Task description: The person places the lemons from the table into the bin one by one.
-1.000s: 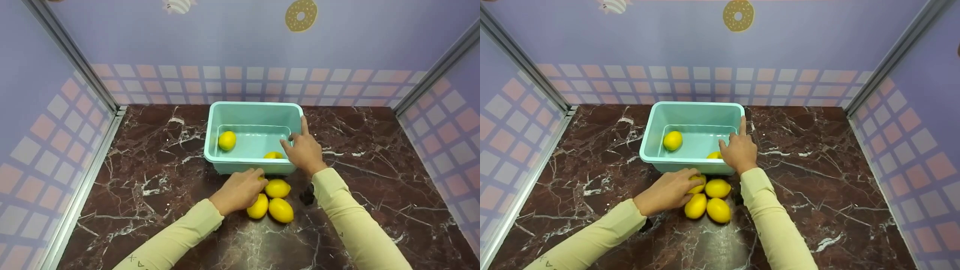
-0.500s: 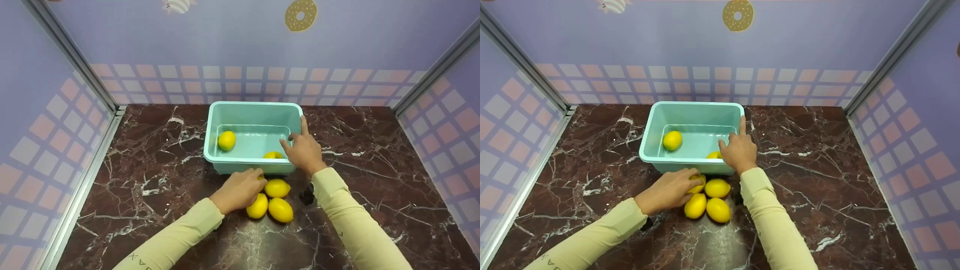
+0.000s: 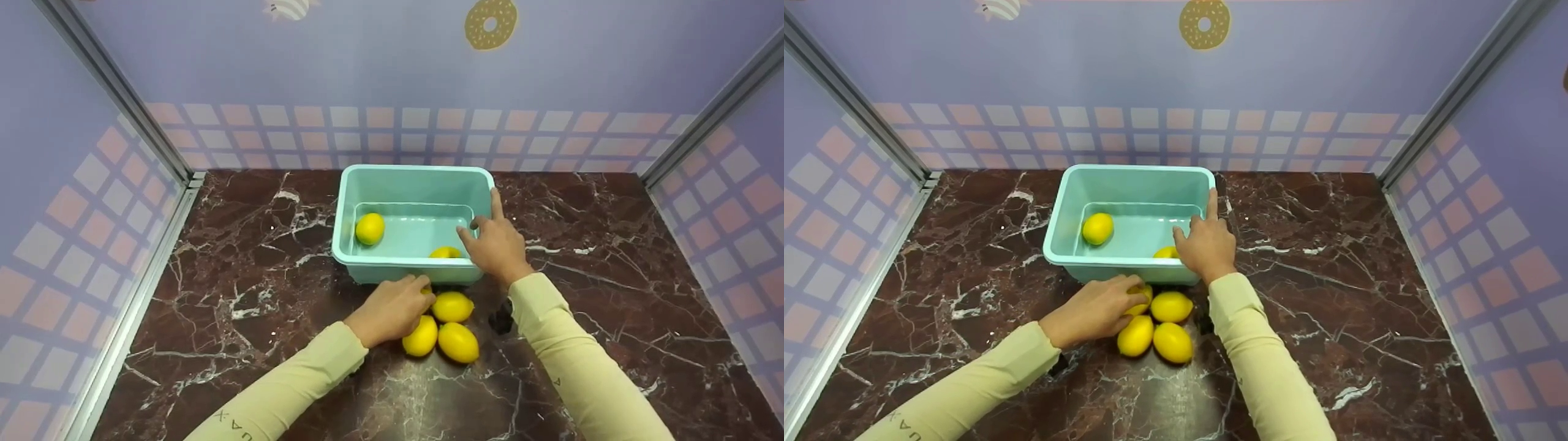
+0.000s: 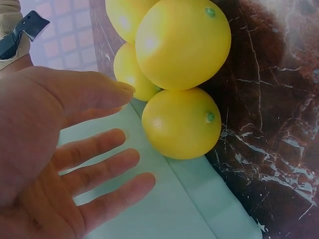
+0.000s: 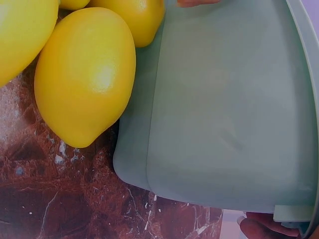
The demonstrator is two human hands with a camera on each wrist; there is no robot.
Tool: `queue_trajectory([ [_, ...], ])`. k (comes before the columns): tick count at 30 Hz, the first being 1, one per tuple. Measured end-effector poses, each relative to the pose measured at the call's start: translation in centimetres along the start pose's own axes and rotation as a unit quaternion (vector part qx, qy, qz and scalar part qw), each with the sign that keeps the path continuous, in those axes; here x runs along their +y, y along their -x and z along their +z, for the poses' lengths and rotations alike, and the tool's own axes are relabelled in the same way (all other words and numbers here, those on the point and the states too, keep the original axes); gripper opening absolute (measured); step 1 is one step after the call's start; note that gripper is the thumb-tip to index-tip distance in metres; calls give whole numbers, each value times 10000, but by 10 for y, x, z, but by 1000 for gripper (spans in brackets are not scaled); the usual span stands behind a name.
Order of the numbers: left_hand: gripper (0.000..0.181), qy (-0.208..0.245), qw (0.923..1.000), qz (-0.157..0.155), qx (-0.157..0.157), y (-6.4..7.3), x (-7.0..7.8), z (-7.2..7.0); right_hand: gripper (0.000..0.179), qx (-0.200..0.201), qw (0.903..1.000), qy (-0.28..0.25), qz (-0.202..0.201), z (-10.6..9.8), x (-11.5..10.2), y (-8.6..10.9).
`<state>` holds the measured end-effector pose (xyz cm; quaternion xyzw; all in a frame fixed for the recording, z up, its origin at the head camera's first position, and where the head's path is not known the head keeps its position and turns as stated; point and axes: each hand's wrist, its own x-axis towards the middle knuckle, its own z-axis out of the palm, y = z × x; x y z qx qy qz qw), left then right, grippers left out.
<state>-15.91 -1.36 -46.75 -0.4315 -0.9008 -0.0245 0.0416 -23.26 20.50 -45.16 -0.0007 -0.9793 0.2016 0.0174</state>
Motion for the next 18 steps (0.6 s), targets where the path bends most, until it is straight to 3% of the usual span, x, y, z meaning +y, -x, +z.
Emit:
queue_trajectory([
  [18, 21, 39, 9995, -33, -309, -5, -1, 5, 52, -35, 10000, 56, 2, 0, 0, -1],
])
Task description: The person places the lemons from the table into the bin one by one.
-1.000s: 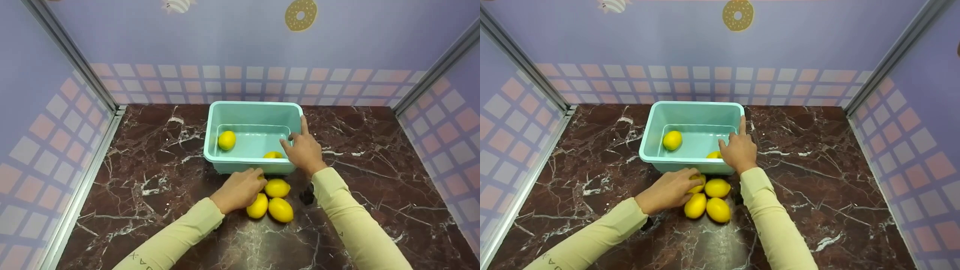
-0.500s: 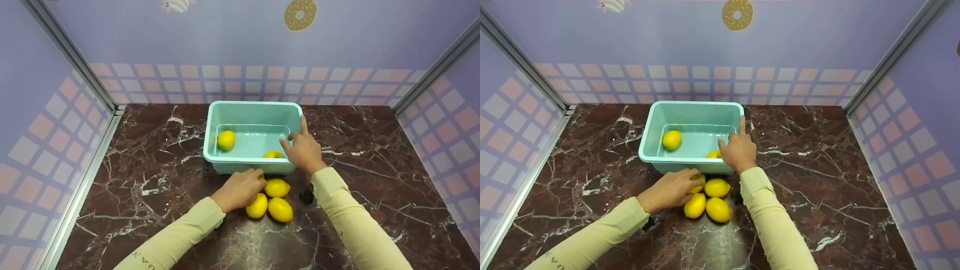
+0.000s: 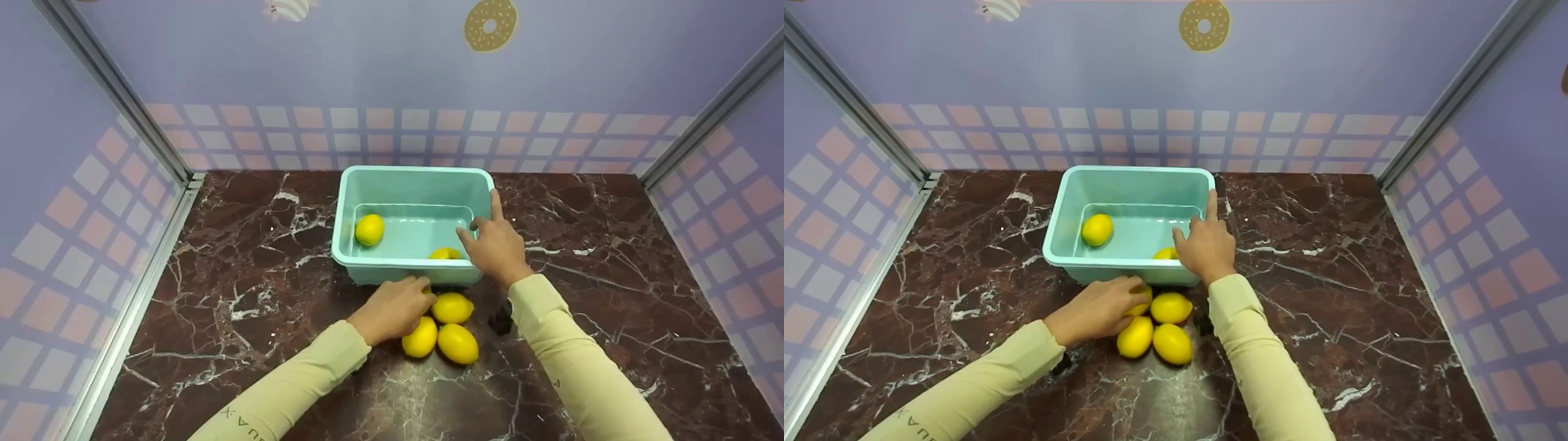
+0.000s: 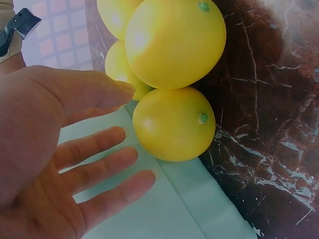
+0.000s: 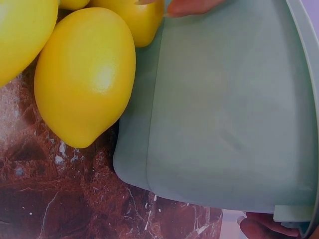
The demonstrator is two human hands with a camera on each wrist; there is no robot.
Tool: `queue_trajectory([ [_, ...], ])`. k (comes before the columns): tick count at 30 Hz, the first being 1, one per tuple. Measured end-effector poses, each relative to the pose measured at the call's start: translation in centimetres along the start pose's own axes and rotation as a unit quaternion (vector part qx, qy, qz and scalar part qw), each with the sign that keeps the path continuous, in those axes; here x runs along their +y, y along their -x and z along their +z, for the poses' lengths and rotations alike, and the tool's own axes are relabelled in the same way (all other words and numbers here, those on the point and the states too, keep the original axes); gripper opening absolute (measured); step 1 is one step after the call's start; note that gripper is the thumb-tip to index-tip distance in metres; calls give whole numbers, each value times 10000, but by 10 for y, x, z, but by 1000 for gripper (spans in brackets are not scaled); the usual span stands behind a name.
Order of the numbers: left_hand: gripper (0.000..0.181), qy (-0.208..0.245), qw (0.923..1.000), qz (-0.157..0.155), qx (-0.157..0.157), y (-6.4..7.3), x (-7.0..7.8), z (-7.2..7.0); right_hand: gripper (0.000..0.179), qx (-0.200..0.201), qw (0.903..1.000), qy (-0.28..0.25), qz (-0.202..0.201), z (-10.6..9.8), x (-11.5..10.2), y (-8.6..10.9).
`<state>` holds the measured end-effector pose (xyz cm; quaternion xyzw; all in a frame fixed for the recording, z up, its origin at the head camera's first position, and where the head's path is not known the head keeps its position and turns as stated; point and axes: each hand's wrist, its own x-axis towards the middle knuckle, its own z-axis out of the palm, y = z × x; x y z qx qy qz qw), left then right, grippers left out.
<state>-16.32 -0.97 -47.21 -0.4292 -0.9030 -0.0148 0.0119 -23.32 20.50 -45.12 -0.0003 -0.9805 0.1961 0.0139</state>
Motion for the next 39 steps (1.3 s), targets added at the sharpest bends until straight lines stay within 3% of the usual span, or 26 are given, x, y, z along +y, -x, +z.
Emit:
queue_trajectory([
  [39, 22, 175, 9997, -85, -114, -7, 0, 9, 52, 29, 10000, -81, 4, 0, 1, 1],
])
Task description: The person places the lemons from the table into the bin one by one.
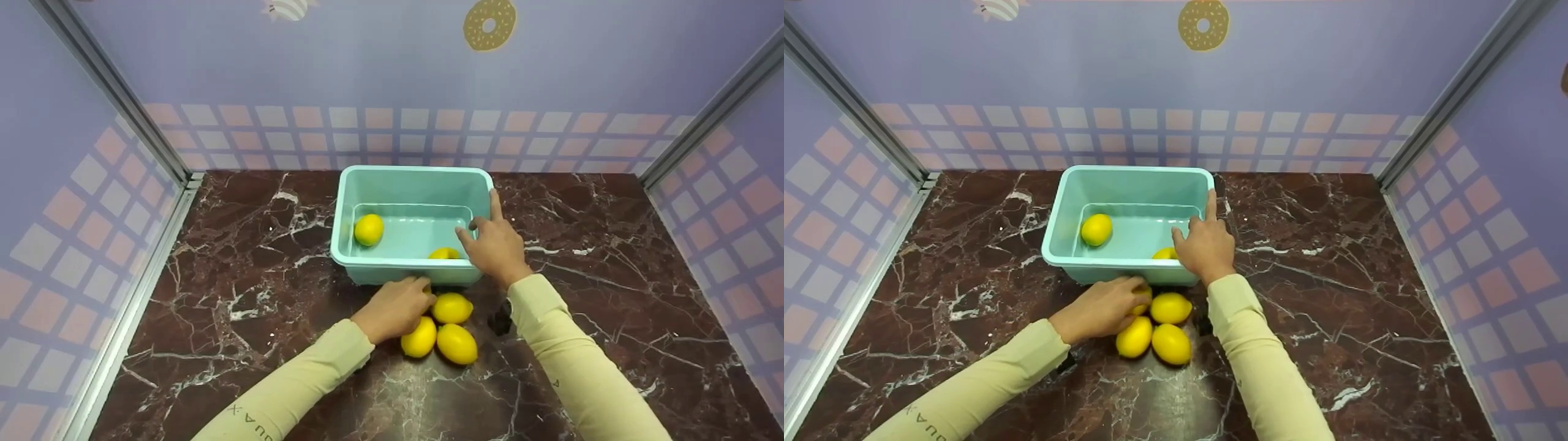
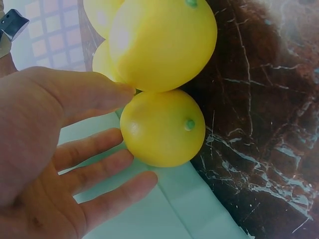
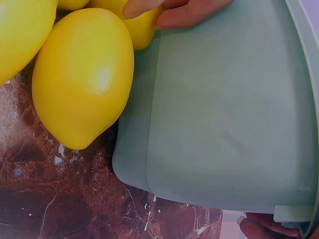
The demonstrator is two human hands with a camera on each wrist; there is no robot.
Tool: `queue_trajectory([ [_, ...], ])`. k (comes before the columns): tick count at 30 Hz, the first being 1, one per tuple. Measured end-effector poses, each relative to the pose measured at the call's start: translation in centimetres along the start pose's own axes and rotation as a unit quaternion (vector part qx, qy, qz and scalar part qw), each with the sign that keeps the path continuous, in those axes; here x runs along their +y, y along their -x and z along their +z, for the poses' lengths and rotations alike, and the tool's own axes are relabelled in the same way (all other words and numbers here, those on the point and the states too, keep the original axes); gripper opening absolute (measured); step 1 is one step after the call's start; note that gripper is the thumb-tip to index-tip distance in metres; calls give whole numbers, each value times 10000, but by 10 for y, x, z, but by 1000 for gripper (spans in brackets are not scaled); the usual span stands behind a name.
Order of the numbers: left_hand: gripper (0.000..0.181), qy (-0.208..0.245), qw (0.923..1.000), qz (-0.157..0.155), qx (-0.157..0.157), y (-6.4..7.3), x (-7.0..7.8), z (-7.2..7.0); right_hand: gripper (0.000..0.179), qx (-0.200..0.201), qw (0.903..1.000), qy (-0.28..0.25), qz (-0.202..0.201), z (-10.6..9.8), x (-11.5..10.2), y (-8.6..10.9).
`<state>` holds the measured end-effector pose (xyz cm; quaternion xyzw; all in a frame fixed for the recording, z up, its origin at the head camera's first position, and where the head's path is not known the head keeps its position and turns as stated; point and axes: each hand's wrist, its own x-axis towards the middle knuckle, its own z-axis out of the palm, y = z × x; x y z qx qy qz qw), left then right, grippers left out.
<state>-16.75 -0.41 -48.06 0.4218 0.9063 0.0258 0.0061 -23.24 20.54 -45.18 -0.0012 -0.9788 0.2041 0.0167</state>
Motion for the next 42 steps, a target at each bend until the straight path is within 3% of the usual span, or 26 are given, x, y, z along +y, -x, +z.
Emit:
queue_trajectory([
  [14, 23, -106, 9999, 60, -5, 2, 0, 0, 52, 51, 10000, -3, -42, 0, 0, -1],
  [22, 24, -272, 9989, -36, -375, 6, 0, 7, 51, 6, 10000, 5, -9, 0, 0, -2],
  [42, 19, -289, 9992, -107, -256, 13, -5, 13, 52, -42, 10000, 26, -16, 0, 0, -1],
])
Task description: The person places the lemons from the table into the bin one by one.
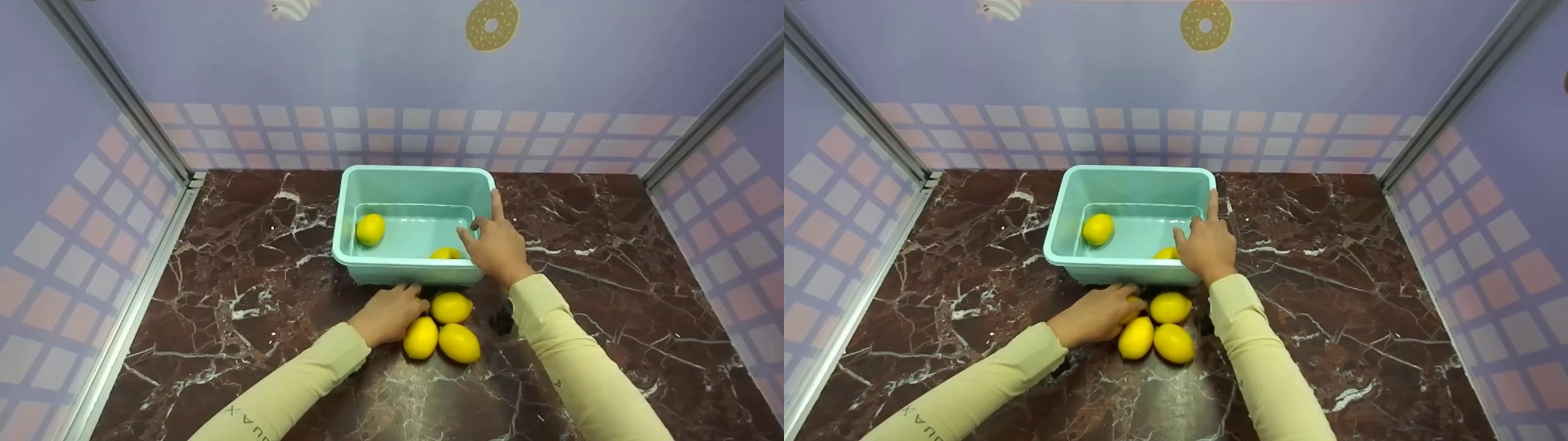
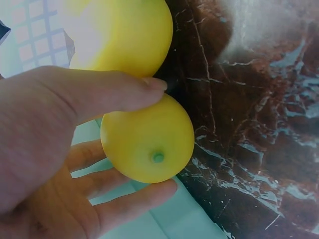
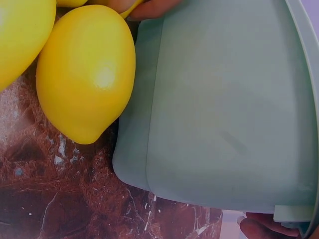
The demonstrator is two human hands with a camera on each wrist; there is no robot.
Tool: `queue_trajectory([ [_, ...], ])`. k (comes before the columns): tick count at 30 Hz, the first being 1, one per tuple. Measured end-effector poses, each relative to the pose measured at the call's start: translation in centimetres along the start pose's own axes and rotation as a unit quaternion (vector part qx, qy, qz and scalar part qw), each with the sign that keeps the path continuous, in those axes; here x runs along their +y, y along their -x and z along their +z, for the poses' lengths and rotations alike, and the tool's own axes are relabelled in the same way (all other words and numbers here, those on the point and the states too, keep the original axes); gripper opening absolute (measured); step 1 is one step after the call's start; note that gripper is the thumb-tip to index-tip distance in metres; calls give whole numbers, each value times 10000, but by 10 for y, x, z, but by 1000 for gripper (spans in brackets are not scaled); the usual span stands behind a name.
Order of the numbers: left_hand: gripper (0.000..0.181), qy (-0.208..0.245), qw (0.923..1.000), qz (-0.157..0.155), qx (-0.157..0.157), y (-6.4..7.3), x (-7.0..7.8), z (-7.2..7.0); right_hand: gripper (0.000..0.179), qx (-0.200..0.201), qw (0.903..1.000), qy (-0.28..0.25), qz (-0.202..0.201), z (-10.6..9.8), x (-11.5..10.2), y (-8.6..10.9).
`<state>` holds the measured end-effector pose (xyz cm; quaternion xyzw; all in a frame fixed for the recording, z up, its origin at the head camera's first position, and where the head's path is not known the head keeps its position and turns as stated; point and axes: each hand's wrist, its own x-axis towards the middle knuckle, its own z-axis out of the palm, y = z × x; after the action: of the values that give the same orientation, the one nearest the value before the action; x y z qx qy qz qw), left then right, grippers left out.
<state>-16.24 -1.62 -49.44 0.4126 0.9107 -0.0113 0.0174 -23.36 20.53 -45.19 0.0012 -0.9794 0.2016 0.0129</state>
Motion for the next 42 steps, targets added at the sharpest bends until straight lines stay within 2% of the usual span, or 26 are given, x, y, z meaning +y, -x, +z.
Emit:
queue_trajectory([
  [21, 25, -69, 9999, 60, -45, 2, -2, -2, 52, -32, 10000, 0, 47, 0, 0, -1],
  [42, 18, -84, 9999, 34, -136, 3, -1, -7, 54, -35, 10000, -1, 22, -1, 0, 0],
])
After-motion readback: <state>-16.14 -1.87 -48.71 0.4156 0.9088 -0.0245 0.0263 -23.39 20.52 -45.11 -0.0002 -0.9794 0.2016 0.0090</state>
